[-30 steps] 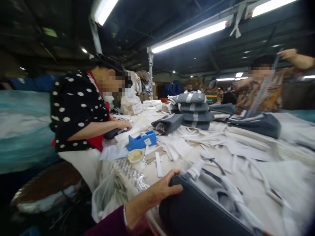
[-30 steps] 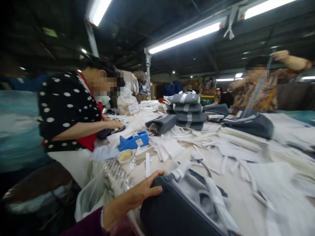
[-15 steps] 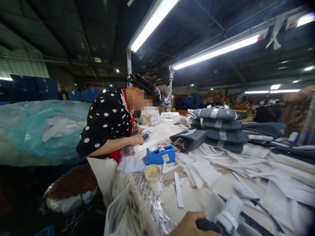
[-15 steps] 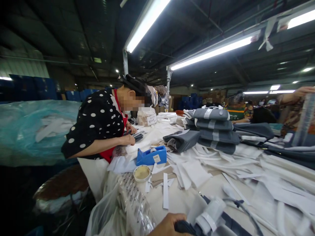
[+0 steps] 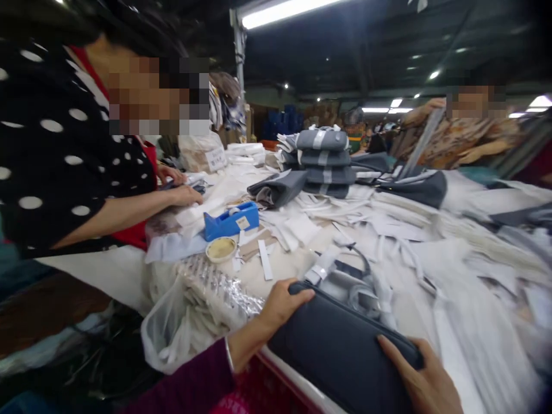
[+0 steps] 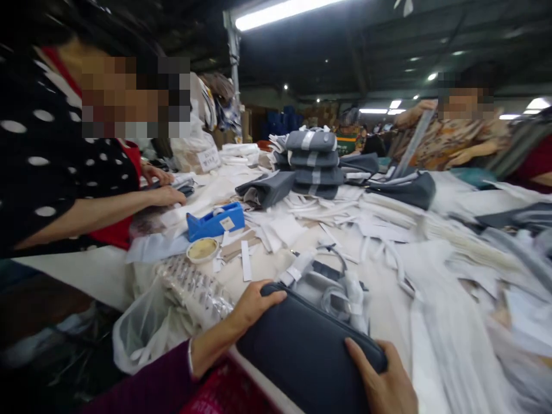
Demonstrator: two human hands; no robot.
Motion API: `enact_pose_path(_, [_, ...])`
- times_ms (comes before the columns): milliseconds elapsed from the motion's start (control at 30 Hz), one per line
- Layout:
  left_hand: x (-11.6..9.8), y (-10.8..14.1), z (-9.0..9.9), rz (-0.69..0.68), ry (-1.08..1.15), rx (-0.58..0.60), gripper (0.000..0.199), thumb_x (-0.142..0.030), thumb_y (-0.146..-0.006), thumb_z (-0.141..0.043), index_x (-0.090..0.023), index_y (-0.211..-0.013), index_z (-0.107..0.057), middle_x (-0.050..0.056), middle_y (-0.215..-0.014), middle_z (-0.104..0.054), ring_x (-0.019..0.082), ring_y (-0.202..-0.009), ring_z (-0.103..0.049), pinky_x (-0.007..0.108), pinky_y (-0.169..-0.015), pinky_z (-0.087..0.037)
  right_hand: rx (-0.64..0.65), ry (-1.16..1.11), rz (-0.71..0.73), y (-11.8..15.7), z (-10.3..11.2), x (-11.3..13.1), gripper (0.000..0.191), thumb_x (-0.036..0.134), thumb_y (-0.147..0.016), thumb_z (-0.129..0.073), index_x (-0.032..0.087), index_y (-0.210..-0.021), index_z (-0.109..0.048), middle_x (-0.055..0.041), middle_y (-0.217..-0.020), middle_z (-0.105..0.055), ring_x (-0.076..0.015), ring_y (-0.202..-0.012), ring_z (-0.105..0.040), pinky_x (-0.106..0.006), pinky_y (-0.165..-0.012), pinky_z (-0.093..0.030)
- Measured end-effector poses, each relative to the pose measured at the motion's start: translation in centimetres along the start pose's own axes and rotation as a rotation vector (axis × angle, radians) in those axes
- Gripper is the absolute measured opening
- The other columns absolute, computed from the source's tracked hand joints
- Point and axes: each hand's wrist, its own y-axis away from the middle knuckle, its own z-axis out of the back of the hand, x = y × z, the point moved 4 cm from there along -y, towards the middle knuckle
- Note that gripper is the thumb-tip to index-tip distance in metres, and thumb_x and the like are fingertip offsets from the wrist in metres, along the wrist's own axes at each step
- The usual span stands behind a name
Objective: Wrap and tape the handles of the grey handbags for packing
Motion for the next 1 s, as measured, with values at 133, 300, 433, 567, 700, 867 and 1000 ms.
enact_pose_path(133, [0.0, -0.3, 0.2, -0.053, -0.047, 0.030, 0.034, -0.047, -0.075, -0.061, -0.014, -0.073, -0.062, -0.001, -0.068, -0.055, 0.014, -0.067, -0.050, 0.023, -0.064, -0.038, -0.063, 0.224, 0.042, -0.1, 0.5, 0.7, 0.069, 0.074, -0.077, -0.044, 0.016, -0.114, -0.054, -0.0154, -0.099, -0.063, -0.0361, -0.089, -0.060, -0.051, -0.076, -0.050])
enact_pose_path(300, [0.0, -0.2, 0.3, -0.100, -0.067, 0.030, 0.035, -0.049, -0.076, -0.058, -0.014, -0.074, -0.061, -0.001, -0.070, -0.057, 0.015, -0.070, -0.051, 0.023, -0.065, -0.039, -0.328, 0.384, 0.675, 1.4, 0.2, 7.0, 0.046, 0.040, -0.091, -0.047, 0.016, -0.129, -0.048, -0.0173, -0.120, -0.055, -0.0367, -0.110, -0.049, -0.053, -0.089, -0.043])
enact_pose_path(433, [-0.1, -0.3, 0.2, -0.115, -0.109, 0.036, 0.034, -0.048, -0.078, -0.057, -0.014, -0.075, -0.061, 0.000, -0.072, -0.058, 0.015, -0.071, -0.051, 0.024, -0.066, -0.039, -0.101, 0.285, 0.956, 1.5, -3.4, 10.0, 0.035, 0.019, -0.092, -0.047, 0.020, -0.127, -0.051, -0.0102, -0.115, -0.059, -0.0268, -0.105, -0.051, -0.042, -0.090, -0.043])
enact_pose_path(567, [-0.2, -0.5, 0.2, -0.131, -0.240, 0.000, 0.032, -0.046, -0.081, -0.056, -0.015, -0.075, -0.060, -0.001, -0.070, -0.057, 0.015, -0.069, -0.052, 0.025, -0.067, -0.040, -0.068, 0.225, 0.949, 0.3, -5.6, 10.2, 0.025, 0.017, -0.093, -0.046, 0.017, -0.115, -0.059, -0.0094, -0.101, -0.062, -0.0250, -0.095, -0.053, -0.041, -0.083, -0.042])
enact_pose_path(700, [-1.1, 0.3, -0.3, -0.177, -0.576, -0.161, 0.030, -0.044, -0.084, -0.056, -0.014, -0.087, -0.060, 0.007, -0.086, -0.062, 0.023, -0.085, -0.058, 0.033, -0.076, -0.046, -0.055, 0.215, 0.928, -0.3, -6.0, 9.7, 0.025, 0.015, -0.091, -0.050, 0.019, -0.114, -0.061, -0.0069, -0.098, -0.064, -0.0235, -0.091, -0.052, -0.042, -0.084, -0.037])
enact_pose_path(867, [-3.7, 2.2, -4.2, -0.657, -0.864, -0.223, 0.046, -0.011, -0.086, -0.043, -0.011, -0.131, -0.044, 0.016, -0.133, -0.048, 0.029, -0.124, -0.043, 0.047, -0.106, -0.036, -0.064, 0.150, 0.888, -0.4, -5.9, 9.7, 0.021, 0.014, -0.090, -0.052, 0.022, -0.105, -0.064, -0.0047, -0.096, -0.065, -0.0233, -0.091, -0.049, -0.043, -0.084, -0.032])
enact_pose_path(1000, [-2.8, 2.1, -7.8, -0.843, -0.845, 0.030, 0.047, -0.010, -0.087, -0.035, -0.008, -0.134, -0.041, 0.015, -0.127, -0.055, 0.025, -0.122, -0.048, 0.041, -0.108, -0.038, -0.022, 0.003, 0.843, -0.7, -5.5, 9.5, 0.022, 0.006, -0.084, -0.050, 0.021, -0.088, -0.066, -0.0038, -0.088, -0.064, -0.0227, -0.086, -0.047, -0.040, -0.078, -0.035])
